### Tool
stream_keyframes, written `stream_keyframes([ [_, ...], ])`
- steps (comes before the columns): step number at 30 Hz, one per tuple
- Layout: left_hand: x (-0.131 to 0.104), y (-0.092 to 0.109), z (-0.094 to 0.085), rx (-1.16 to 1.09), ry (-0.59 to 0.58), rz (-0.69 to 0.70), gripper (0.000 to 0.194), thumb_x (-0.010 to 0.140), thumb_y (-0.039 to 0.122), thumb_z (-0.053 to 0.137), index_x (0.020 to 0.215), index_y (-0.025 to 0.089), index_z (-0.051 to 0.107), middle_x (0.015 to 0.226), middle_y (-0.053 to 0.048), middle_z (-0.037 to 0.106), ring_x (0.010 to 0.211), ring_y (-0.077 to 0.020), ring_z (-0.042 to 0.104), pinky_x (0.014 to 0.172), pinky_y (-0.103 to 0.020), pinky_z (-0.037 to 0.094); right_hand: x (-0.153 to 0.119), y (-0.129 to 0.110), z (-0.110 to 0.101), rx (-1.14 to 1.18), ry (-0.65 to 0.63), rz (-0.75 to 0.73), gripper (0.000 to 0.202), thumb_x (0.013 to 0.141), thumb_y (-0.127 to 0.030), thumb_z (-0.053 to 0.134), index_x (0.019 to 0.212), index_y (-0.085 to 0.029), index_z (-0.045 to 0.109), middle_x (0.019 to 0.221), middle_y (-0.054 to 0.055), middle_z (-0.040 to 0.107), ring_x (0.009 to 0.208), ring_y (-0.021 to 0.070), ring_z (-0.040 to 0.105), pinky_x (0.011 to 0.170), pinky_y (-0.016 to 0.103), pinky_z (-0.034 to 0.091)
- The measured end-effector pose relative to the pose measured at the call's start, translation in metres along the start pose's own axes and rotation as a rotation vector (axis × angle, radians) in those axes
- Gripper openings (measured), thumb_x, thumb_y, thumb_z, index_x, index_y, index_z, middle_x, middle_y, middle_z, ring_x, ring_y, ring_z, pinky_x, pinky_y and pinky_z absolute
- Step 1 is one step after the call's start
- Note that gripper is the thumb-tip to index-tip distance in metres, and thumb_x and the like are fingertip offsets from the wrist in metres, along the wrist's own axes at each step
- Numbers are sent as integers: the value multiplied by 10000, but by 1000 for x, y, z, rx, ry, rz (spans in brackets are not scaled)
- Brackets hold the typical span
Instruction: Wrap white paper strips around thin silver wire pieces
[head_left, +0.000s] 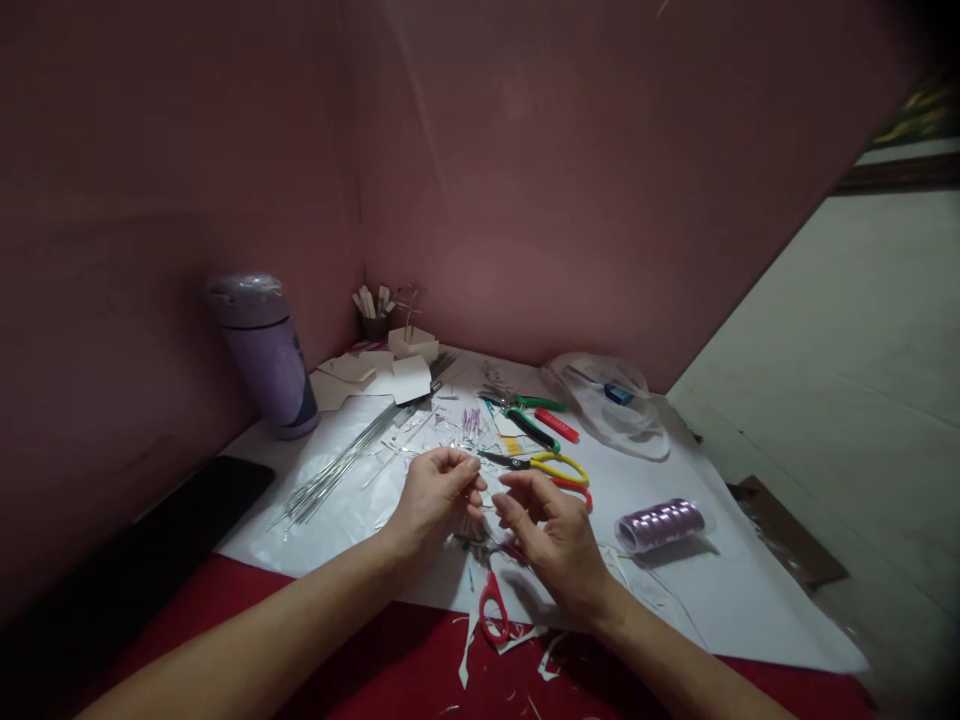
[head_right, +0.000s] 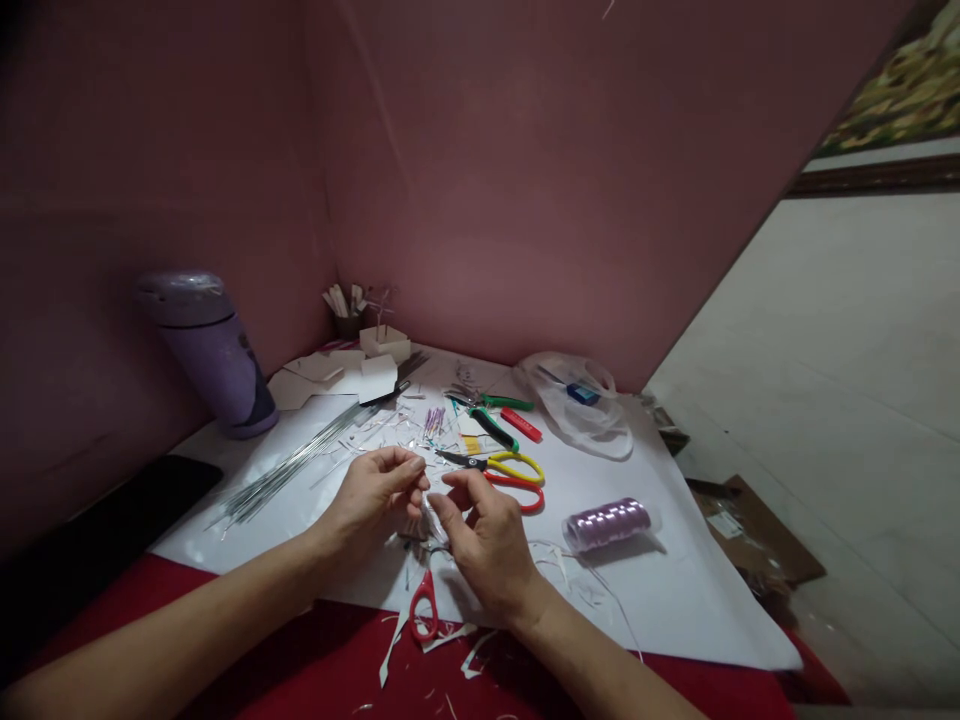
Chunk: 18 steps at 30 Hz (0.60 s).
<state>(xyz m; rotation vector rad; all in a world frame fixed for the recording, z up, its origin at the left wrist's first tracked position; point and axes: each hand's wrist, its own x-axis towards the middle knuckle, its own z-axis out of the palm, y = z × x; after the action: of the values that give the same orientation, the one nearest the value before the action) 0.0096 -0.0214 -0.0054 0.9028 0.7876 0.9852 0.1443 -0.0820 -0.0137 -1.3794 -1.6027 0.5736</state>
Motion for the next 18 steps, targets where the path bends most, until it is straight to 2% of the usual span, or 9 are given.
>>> stream_keyframes([
  [3, 1, 0, 1, -39, 26, 9, 157, 726, 203, 642, 689, 111, 522, 598, -20, 590, 428, -68, 517, 421, -184, 461, 1, -1, 0, -16, -3, -5, 205, 833, -289, 570, 997, -169, 545, 711, 5, 611, 510, 119, 543, 471, 242, 436],
  [9, -2, 1, 1, -62, 24, -6, 99, 755, 130, 602, 684, 87, 548, 614, -42, 589, 465, -77, 532, 427, -177, 465, 6, -5, -6, -43, 39, -50, 168, 843, -199, 528, 999, -152, 567, 707, 12, 608, 627, 147, 595, 572, 277, 488],
  [13, -3, 5, 3, -64, 35, -21, 114, 783, 102, 564, 672, 80, 545, 617, -46, 586, 452, -65, 517, 423, -167, 454, 3, -5, -13, -42, 59, -21, 412, 794, -194, 591, 1188, -168, 476, 829, 22, 602, 575, 131, 578, 515, 279, 509],
  [15, -2, 5, 3, -70, 30, -27, 111, 792, 98, 550, 682, 77, 548, 623, -48, 587, 458, -64, 520, 429, -166, 452, 0, -2, -14, -44, 64, -19, 536, 755, -188, 641, 1248, -173, 430, 937, 52, 590, 647, 147, 598, 541, 291, 530],
  [18, -2, 2, 3, -82, -9, -28, 97, 782, 115, 571, 693, 80, 553, 618, -41, 584, 458, -64, 519, 434, -169, 451, -1, 3, -12, -26, 90, -84, 498, 734, -184, 671, 1193, -166, 477, 1029, 85, 569, 811, 186, 609, 611, 300, 544],
])
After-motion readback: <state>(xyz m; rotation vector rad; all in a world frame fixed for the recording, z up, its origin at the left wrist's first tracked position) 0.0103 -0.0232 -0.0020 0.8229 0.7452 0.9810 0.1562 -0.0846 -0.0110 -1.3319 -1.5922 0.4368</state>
